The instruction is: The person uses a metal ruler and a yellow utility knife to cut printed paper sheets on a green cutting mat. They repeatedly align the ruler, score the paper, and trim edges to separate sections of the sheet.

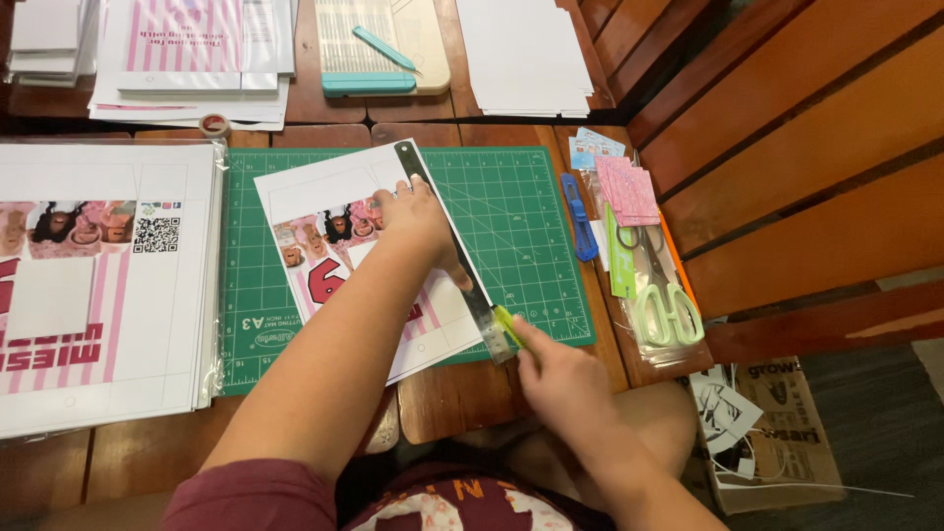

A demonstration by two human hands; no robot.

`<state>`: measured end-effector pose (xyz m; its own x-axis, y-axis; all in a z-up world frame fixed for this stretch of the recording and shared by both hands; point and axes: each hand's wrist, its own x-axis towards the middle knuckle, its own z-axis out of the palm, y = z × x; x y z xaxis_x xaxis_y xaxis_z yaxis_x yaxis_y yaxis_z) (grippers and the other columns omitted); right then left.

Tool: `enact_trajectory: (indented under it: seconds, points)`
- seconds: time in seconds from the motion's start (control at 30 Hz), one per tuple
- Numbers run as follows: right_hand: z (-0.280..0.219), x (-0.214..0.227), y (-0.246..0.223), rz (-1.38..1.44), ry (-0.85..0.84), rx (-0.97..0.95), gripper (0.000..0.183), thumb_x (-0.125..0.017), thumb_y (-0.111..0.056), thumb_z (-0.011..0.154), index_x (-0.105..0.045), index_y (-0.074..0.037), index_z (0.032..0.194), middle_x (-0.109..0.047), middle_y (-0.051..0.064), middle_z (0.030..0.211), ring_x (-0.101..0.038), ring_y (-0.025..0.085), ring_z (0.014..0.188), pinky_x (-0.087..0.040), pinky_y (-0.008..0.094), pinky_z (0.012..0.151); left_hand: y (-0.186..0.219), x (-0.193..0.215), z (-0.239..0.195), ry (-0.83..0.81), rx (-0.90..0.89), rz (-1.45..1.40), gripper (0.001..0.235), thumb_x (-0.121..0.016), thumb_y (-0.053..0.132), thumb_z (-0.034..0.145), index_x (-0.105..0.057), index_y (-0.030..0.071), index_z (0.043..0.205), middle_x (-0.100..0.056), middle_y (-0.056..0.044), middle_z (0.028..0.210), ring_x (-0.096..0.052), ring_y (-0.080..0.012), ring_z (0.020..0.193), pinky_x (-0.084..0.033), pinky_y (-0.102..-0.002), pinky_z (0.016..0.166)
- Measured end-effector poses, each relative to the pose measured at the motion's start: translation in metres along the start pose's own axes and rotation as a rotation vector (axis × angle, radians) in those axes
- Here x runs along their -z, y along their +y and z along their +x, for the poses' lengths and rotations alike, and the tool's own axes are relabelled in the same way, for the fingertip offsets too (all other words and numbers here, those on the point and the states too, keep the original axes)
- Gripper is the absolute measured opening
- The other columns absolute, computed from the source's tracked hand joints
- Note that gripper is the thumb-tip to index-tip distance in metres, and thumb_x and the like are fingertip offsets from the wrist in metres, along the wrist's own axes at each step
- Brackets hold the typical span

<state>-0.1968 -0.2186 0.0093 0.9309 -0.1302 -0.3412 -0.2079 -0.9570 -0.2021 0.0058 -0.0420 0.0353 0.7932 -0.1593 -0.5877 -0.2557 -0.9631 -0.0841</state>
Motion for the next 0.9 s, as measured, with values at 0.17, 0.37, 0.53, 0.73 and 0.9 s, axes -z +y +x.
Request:
enact_trajectory:
  seconds: [0.17, 0.37, 0.53, 0.73, 0.9]
  points:
    - [0.006, 0.013, 0.012, 0.263, 0.222, -0.072, 0.043, -0.052, -0.039, 0.099, -0.059, -0.036, 0.142, -0.075, 0.005, 0.074, -0.068, 0.023, 0.061, -0.058, 0.043, 0.062, -0.007, -0.009, -0.010, 0.066, -0.023, -0.095, 0.159, -0.086, 0.088, 0.055, -0.011, 0.000, 0.165, -0.002, -0.017, 0.175, -0.003, -0.0358, 0.161, -0.019, -0.062, 0.121]
    - [0.068, -0.020, 0.051, 0.281, 0.377, -0.081, 0.033, -0.058, -0.044, 0.096, -0.067, -0.027, 0.123, -0.077, 0.010, 0.089, -0.070, 0.038, 0.084, -0.050, 0.052, 0.077, -0.004, -0.045, -0.054, 0.432, -0.088, -0.109, 0.125, -0.065, 0.080, 0.078, -0.007, 0.011, 0.164, 0.005, -0.014, 0.173, 0.004, -0.0293, 0.157, -0.003, -0.060, 0.125]
    - [0.059, -0.012, 0.033, 0.089, 0.506, 0.022, 0.035, -0.064, -0.043, 0.096, -0.067, -0.022, 0.124, -0.060, 0.004, 0.112, -0.051, 0.025, 0.109, -0.045, 0.038, 0.091, -0.038, -0.106, -0.115, 0.486, -0.024, -0.426, 0.077, -0.076, 0.060, 0.083, -0.052, 0.015, 0.140, -0.044, -0.010, 0.147, -0.038, -0.0258, 0.137, -0.033, -0.049, 0.113]
    - [0.027, -0.016, -0.020, 0.316, 0.101, 0.039, 0.043, -0.078, -0.044, 0.083, -0.066, -0.027, 0.120, -0.067, 0.001, 0.103, -0.062, 0.022, 0.099, -0.051, 0.041, 0.080, -0.083, -0.183, -0.156, 0.438, 0.111, -0.535, 0.078, -0.089, 0.055, 0.068, -0.060, 0.015, 0.128, -0.051, -0.010, 0.145, -0.050, -0.0325, 0.134, -0.046, -0.055, 0.106]
    - [0.031, -0.026, -0.025, 0.262, 0.114, 0.124, 0.047, -0.084, -0.032, 0.076, -0.067, -0.028, 0.120, -0.069, 0.005, 0.107, -0.064, 0.030, 0.105, -0.051, 0.045, 0.091, -0.087, -0.217, -0.152, 0.549, -0.020, -0.505, 0.097, -0.097, 0.055, 0.059, -0.057, 0.020, 0.140, -0.040, -0.018, 0.158, -0.040, -0.0388, 0.145, -0.034, -0.055, 0.116]
